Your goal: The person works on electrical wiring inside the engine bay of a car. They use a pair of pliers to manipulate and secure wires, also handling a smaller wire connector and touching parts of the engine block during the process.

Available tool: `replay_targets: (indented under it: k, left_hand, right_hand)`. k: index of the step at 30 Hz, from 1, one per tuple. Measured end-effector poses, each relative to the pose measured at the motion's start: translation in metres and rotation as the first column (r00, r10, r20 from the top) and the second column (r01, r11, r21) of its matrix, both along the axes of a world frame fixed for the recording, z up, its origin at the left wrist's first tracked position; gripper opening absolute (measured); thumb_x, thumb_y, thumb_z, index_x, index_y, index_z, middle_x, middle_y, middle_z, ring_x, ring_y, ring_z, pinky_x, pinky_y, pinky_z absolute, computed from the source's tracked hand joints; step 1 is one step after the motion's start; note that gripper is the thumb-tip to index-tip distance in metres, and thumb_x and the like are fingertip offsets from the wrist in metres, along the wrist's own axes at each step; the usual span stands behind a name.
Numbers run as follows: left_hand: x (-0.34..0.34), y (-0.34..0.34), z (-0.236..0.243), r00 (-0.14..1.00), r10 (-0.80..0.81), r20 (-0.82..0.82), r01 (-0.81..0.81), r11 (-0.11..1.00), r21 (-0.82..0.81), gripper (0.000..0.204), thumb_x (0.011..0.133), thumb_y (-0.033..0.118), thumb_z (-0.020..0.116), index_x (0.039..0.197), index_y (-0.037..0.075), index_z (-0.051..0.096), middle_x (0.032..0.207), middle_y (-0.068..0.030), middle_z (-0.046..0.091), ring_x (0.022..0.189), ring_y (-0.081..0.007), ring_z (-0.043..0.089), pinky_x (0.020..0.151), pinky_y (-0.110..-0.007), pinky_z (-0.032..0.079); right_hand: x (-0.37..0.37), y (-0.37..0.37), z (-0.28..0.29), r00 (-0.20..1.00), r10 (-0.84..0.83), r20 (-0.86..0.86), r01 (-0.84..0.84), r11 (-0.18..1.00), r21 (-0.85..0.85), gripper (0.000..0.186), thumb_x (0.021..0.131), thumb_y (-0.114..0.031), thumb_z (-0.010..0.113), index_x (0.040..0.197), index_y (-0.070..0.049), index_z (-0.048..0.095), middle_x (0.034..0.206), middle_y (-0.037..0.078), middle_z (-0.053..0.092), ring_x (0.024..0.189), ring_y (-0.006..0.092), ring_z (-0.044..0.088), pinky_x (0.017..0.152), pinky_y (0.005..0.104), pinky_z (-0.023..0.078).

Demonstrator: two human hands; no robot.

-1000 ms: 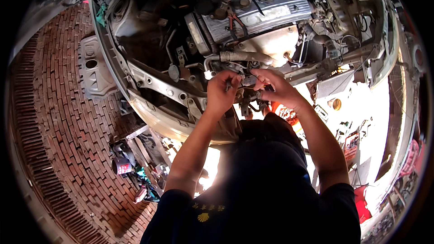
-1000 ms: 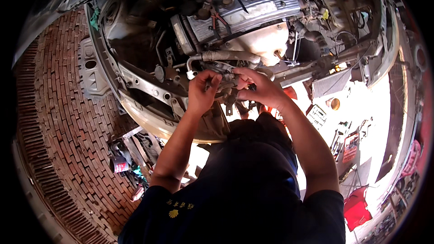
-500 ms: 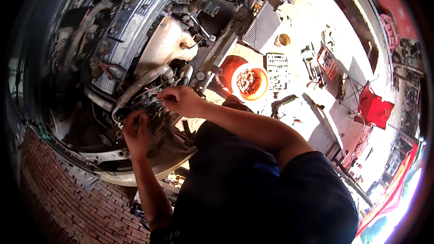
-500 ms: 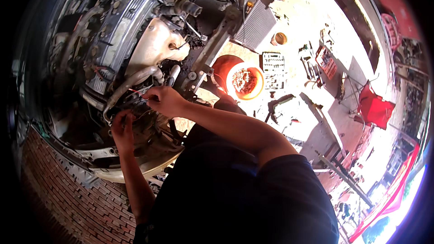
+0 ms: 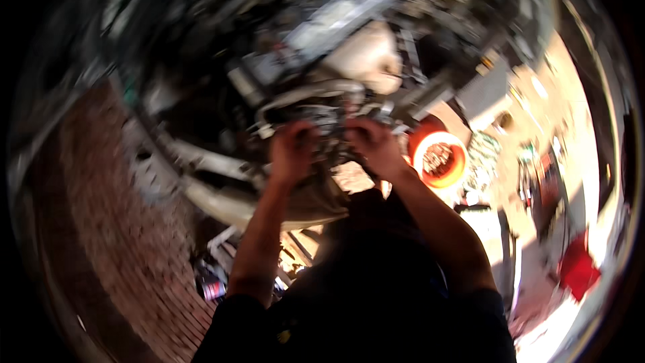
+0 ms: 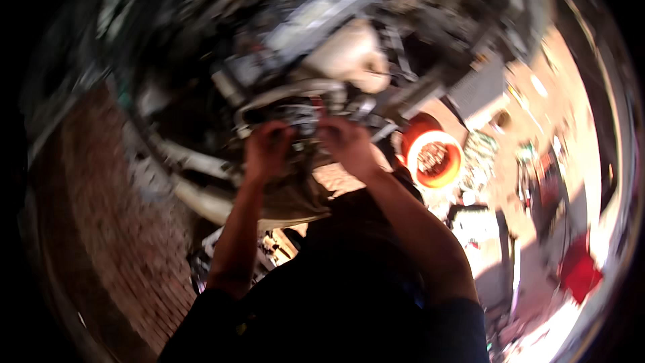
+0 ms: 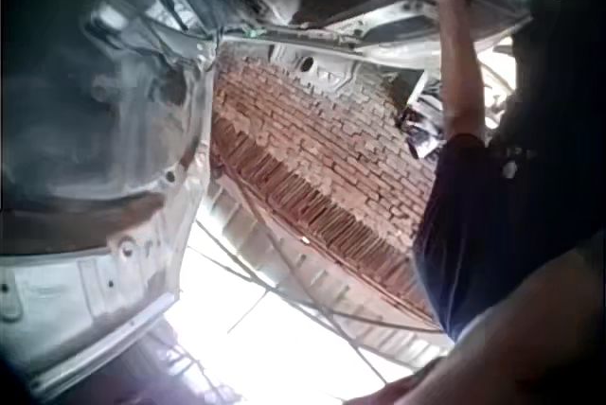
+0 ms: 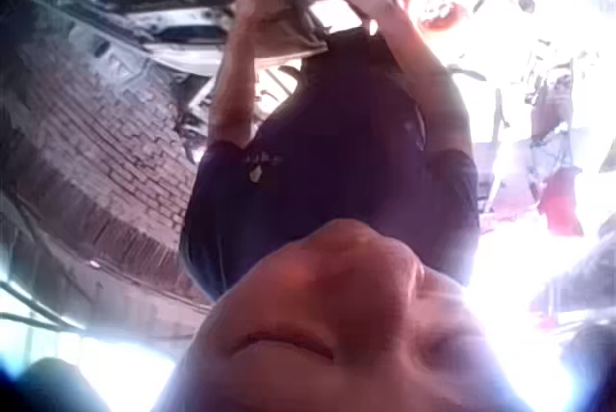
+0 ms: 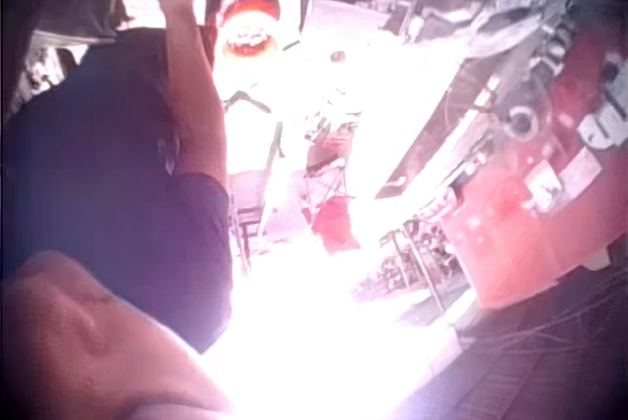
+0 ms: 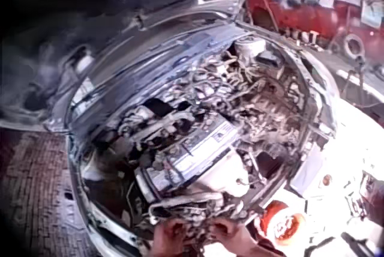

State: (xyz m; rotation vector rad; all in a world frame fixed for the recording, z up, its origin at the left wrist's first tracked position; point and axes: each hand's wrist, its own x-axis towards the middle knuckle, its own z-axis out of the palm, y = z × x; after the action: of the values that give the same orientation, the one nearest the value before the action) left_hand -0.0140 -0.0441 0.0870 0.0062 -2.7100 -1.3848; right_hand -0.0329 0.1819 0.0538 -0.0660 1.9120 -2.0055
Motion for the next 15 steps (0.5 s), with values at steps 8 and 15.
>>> replay_targets:
  k: [8,15]
  left_hand:
    - [0.01,0.003,-0.015,0.963,0.254,-0.091,-0.259,0.965,-0.044,0.012,0.064,0.009,0.073,0.076,0.01,0.071,0.084,-0.0135,0.069,0.084,-0.0376,0.068,0.072,-0.047,0.054]
    - [0.013,0.024,-0.009,0.915,0.381,-0.13,-0.387,0.922,-0.023,0.012,0.064,0.015,0.075,0.075,0.012,0.072,0.083,-0.0116,0.07,0.084,-0.037,0.069,0.072,-0.048,0.054]
  right_hand:
    - [-0.008,-0.002,0.011,0.965,0.213,0.153,-0.213,0.977,-0.014,0.037,0.103,-0.018,0.063,0.135,0.001,0.062,0.094,0.0,0.059,0.078,0.0078,0.049,0.068,0.025,0.043]
    - [-0.062,0.017,0.002,0.904,0.38,0.194,-0.37,0.925,-0.087,0.036,0.105,-0.017,0.062,0.137,-0.001,0.061,0.101,-0.001,0.061,0.089,0.0101,0.053,0.076,0.0286,0.041]
